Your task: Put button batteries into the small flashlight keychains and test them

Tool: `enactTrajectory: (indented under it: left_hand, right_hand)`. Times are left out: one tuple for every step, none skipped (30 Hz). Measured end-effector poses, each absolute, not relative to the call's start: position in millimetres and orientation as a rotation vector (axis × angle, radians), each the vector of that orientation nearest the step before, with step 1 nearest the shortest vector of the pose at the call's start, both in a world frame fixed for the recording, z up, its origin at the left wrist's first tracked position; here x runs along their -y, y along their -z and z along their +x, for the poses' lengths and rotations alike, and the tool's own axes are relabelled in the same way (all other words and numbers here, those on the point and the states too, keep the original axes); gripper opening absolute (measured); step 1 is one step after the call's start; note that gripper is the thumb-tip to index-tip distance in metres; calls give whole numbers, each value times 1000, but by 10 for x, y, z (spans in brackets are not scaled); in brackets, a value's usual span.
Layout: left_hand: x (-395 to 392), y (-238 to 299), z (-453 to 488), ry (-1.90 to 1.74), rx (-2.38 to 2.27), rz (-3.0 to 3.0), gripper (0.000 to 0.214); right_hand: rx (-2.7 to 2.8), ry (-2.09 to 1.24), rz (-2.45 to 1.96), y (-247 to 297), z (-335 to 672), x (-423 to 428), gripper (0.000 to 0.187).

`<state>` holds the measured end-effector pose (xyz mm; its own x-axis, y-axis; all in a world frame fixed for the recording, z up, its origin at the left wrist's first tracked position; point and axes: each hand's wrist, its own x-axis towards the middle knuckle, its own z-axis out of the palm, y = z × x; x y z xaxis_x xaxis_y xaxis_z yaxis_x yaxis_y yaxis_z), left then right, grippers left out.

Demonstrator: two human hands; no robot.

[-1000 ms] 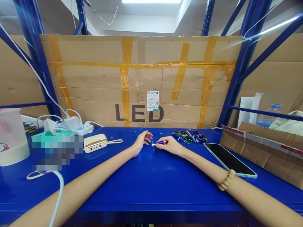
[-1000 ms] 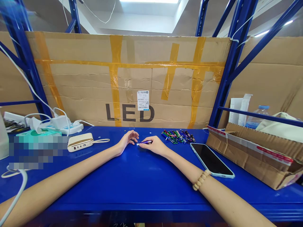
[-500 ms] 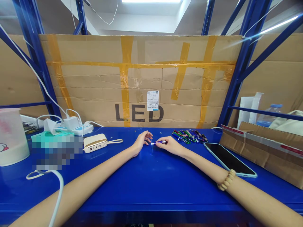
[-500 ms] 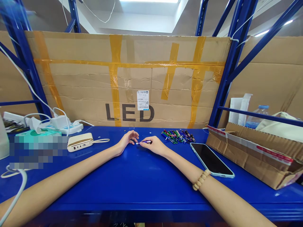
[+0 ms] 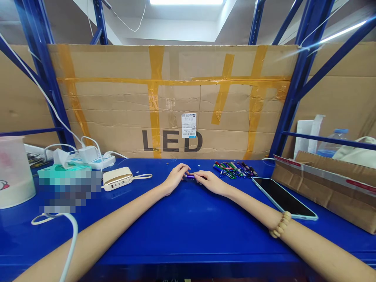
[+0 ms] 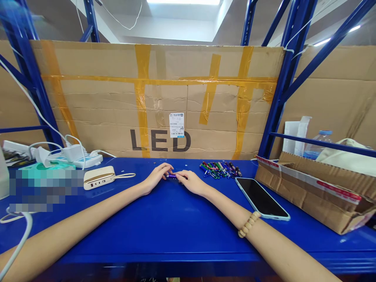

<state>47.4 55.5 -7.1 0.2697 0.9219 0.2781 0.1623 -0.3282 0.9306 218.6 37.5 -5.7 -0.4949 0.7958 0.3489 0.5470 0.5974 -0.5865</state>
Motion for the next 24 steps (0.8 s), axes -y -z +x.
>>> enactTrajectory:
  left_hand:
    - [-546,77,477,-1137,-1029,1776,17]
    - [-538,86,481,-1136,-1056,1868,15]
    - [-531,96,485,-1128,-1083,1969,14]
    - [-525,108,488,-1111,-1113,2070,14]
    - [-521,119,489,-1082,-1151,2166,15]
    - [-519,130,487,-1048,-1196,2253,16]
    - [-520,138,481,-1013,-1243,2328,16]
    - [-523,142,469,-984,-1290,2392,16]
    - [-530,143,453,-959,-1340,2447,15]
    - [-540,140,431,-940,-1394,2491,14]
    - [-552,132,405,-919,-1456,2526,15]
    - [-566,121,376,-888,-1523,2556,17]
    - [-578,107,346,-848,-1594,2580,19]
    - [-590,91,317,-800,-1664,2601,21]
    - [-598,75,290,-750,-1728,2617,23]
    - [-603,60,267,-707,-1783,2631,24]
    - [-605,46,250,-670,-1833,2640,25]
    - [-603,34,240,-641,-1877,2647,26]
    - [-597,26,236,-617,-1919,2654,27]
    - [-590,21,238,-595,-1963,2660,28]
    - [-581,18,244,-575,-2008,2668,28]
    - [-571,16,253,-556,-2052,2676,28]
    - [-562,15,262,-537,-2092,2682,28]
    - [-553,13,270,-517,-2126,2687,28]
  right_hand:
    - [2233,-501,-1066,63,2186,-377,34]
    - [2232,-470,-1078,70,2187,-381,32]
    - [2224,-448,-1094,80,2191,-388,32]
    - [2215,-432,-1111,91,2198,-397,33]
    - [2207,-411,-1127,100,2208,-408,35]
    - [2201,-380,-1146,107,2222,-419,36]
    - [2195,-338,-1170,110,2239,-430,36]
    - [2191,-285,-1202,107,2259,-439,34]
    - [2184,-223,-1247,99,2282,-445,32]
    - [2172,-154,-1309,86,2306,-448,30]
    - [2157,-82,-1388,70,2330,-447,31]
    - [2139,-14,-1481,51,2353,-444,33]
    - [2119,48,-1578,33,2373,-437,35]
    - [2099,101,-1674,17,2389,-428,36]
    - [2080,140,-1764,3,2400,-417,37]
    - [2066,166,-1843,-9,2407,-406,38]
    - [2059,181,-1903,-18,2408,-395,39]
    - [2060,191,-1945,-26,2405,-384,40]
    - [2062,201,-1975,-33,2399,-374,41]
    - [2058,215,-1999,-39,2391,-365,42]
    - [2050,237,-2018,-47,2382,-358,43]
    - [2035,263,-2037,-55,2375,-351,44]
    - [2013,290,-2057,-63,2370,-345,45]
    - [1990,315,-2077,-71,2369,-340,45]
